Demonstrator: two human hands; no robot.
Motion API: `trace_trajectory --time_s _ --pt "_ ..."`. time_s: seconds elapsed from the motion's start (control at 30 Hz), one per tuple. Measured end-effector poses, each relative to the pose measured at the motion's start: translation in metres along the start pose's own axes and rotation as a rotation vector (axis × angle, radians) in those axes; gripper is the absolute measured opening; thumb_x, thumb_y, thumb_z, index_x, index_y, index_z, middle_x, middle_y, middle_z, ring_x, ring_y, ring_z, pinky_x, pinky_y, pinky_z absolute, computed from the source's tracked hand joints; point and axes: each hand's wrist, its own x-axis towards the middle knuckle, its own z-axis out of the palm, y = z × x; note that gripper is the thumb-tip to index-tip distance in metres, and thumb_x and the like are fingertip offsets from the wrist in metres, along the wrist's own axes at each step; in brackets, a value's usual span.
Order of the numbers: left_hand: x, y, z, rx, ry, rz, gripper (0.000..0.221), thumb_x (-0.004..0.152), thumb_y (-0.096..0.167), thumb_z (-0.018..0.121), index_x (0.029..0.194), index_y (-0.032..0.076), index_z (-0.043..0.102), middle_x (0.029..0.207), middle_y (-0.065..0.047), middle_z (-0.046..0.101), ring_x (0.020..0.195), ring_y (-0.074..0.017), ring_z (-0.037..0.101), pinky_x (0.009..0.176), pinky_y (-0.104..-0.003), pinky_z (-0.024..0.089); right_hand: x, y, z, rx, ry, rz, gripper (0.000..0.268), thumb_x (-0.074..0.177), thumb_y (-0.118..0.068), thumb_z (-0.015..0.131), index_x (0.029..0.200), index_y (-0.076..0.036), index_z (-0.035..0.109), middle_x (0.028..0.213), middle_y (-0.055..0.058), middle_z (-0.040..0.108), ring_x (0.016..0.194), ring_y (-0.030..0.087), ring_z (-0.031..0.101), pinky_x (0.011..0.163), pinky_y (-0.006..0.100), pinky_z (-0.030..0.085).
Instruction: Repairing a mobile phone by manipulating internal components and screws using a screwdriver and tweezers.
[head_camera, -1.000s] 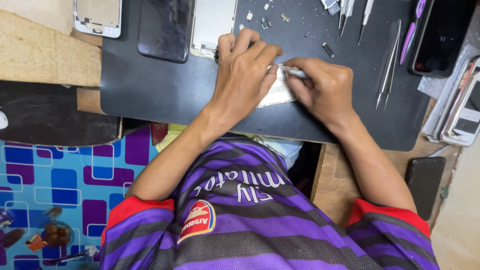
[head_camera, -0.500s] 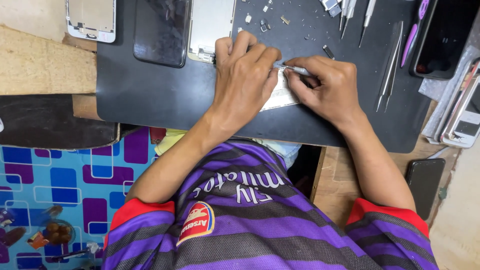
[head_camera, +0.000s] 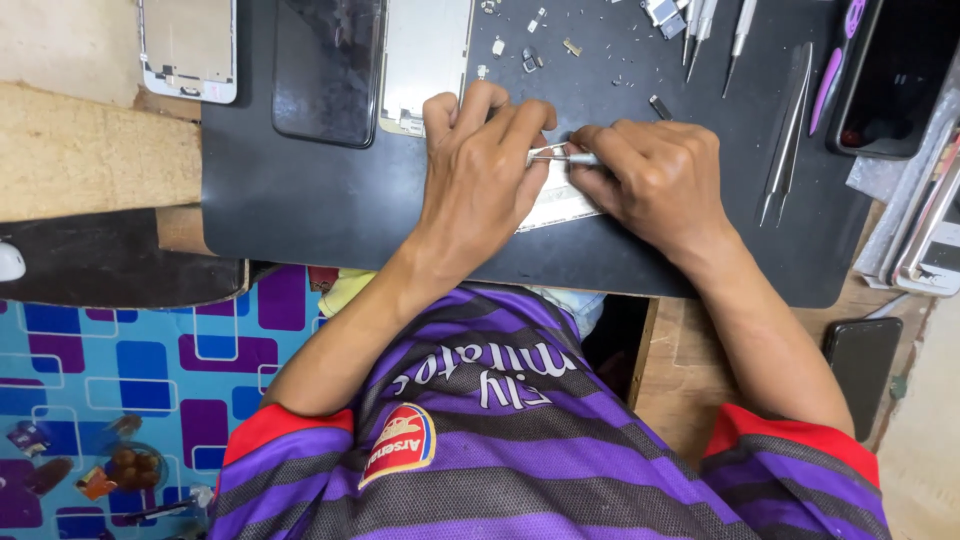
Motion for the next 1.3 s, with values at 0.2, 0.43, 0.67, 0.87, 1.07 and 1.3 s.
trace_trajectory --time_s 0.2,0.43,0.67,0.87,1.07,1.3 --pt "0.000 0.001 0.003 0.011 -0.003 -0.022 0.036 0.079 0.004 0.077 0.109 0.007 0.058 0.089 -0.006 0.069 0.098 -0.0233 0.051 0.091 -0.041 0.029 0.000 -0.003 0.003 0.051 0.013 0.039 0.016 0.094 -0.016 0.087 0.101 -0.006 0.077 0.067 -0.001 0.061 0.051 0.015 0.049 0.053 0.031 0.039" --pt "0.006 -0.001 0.013 0.083 0.067 0.036 0.028 0.084 0.006 0.073 0.107 0.009 0.057 0.072 -0.003 0.057 0.092 -0.0242 0.054 0.082 -0.042 0.032 -0.005 0.006 0.010 0.149 0.075 0.028 0.016 0.105 -0.024 0.073 0.103 -0.008 0.073 0.065 0.004 0.056 0.062 0.025 0.066 0.058 0.034 0.053" --pt "0.007 0.007 0.010 0.226 0.128 -0.108 0.052 0.077 0.013 0.087 0.116 0.009 0.054 0.102 -0.007 0.051 0.110 -0.0307 0.046 0.088 -0.046 0.026 -0.003 0.011 -0.006 0.391 0.037 0.276 0.019 0.107 -0.021 0.064 0.118 -0.006 0.069 0.068 0.008 0.060 0.061 0.032 0.064 0.059 0.040 0.051" --pt "0.000 0.009 0.014 0.227 0.067 -0.264 0.051 0.089 0.034 0.080 0.124 0.005 0.056 0.130 -0.014 0.044 0.125 -0.0342 0.036 0.101 -0.049 0.021 0.021 0.001 -0.024 0.398 -0.035 0.246 0.009 0.095 0.001 0.080 0.104 0.003 0.079 0.081 0.007 0.070 0.052 0.017 0.048 0.053 0.030 0.037" --pt "-0.003 0.005 0.017 0.219 0.100 -0.269 0.055 0.088 0.034 0.084 0.124 0.006 0.054 0.129 -0.013 0.045 0.124 -0.0334 0.037 0.101 -0.049 0.022 0.021 0.006 -0.013 0.500 -0.031 0.221 0.010 0.091 0.003 0.081 0.102 0.003 0.079 0.072 0.005 0.063 0.055 0.016 0.046 0.054 0.031 0.037" --pt "-0.004 0.001 0.019 0.208 0.099 -0.270 0.057 0.086 0.034 0.087 0.124 0.007 0.054 0.129 -0.012 0.044 0.124 -0.0328 0.037 0.102 -0.049 0.021 0.019 0.009 -0.005 0.522 -0.034 0.225 0.011 0.092 0.002 0.081 0.103 0.003 0.079 0.072 0.005 0.063 0.057 0.017 0.048 0.060 0.031 0.041"
